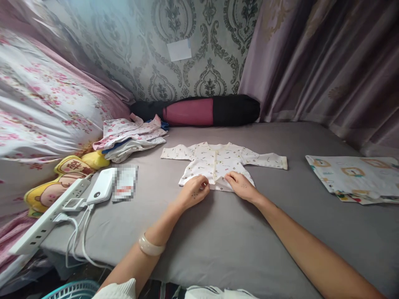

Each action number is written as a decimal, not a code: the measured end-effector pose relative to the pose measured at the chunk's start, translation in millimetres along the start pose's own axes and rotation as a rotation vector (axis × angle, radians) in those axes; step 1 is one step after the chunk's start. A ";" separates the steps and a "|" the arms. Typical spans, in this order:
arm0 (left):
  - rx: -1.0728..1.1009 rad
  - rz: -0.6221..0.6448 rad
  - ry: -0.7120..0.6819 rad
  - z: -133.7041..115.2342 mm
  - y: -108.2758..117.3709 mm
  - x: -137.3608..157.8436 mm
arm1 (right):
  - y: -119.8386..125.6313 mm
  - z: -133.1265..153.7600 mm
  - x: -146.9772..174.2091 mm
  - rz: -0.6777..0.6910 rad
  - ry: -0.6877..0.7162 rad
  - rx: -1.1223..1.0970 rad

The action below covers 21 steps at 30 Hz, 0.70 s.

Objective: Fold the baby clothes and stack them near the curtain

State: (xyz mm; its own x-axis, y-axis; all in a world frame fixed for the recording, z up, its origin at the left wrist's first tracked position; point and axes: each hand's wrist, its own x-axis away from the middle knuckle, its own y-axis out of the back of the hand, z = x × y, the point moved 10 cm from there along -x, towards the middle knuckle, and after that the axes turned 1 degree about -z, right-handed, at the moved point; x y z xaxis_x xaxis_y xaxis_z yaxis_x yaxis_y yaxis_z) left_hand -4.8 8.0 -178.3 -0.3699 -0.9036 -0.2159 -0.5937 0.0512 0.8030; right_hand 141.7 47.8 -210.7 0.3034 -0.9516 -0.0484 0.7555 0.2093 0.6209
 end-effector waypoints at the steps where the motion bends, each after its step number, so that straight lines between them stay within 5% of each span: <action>1: 0.046 -0.018 0.031 1.5 2.2 0.0 | 2.5 -6.9 -1.7 -0.012 -0.062 -0.065; 7: 0.128 0.004 0.015 -10.8 -5.5 -0.3 | 6.5 -23.7 0.0 -0.029 -0.247 -0.283; 12: 0.034 0.099 -0.076 -20.6 -22.7 2.7 | 7.9 8.1 3.9 -0.037 0.015 -0.099; 16: 0.071 0.113 -0.068 -23.0 -19.4 3.2 | -8.5 31.8 16.9 0.111 0.190 0.102; 19: 0.040 0.030 0.074 -11.1 -4.6 -4.7 | -20.0 42.4 23.1 0.238 0.283 0.197; 21: -0.018 -0.090 0.112 -8.2 8.7 -13.8 | -12.6 40.3 17.1 0.146 0.273 0.249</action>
State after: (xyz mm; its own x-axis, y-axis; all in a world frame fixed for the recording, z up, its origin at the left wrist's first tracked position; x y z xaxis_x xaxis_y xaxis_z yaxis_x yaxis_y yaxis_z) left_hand 1.0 17.5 -163.8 -0.2332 -0.9461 -0.2247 -0.6075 -0.0387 0.7934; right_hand 114.0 19.9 -187.8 0.5657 -0.8140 -0.1314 0.5390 0.2445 0.8060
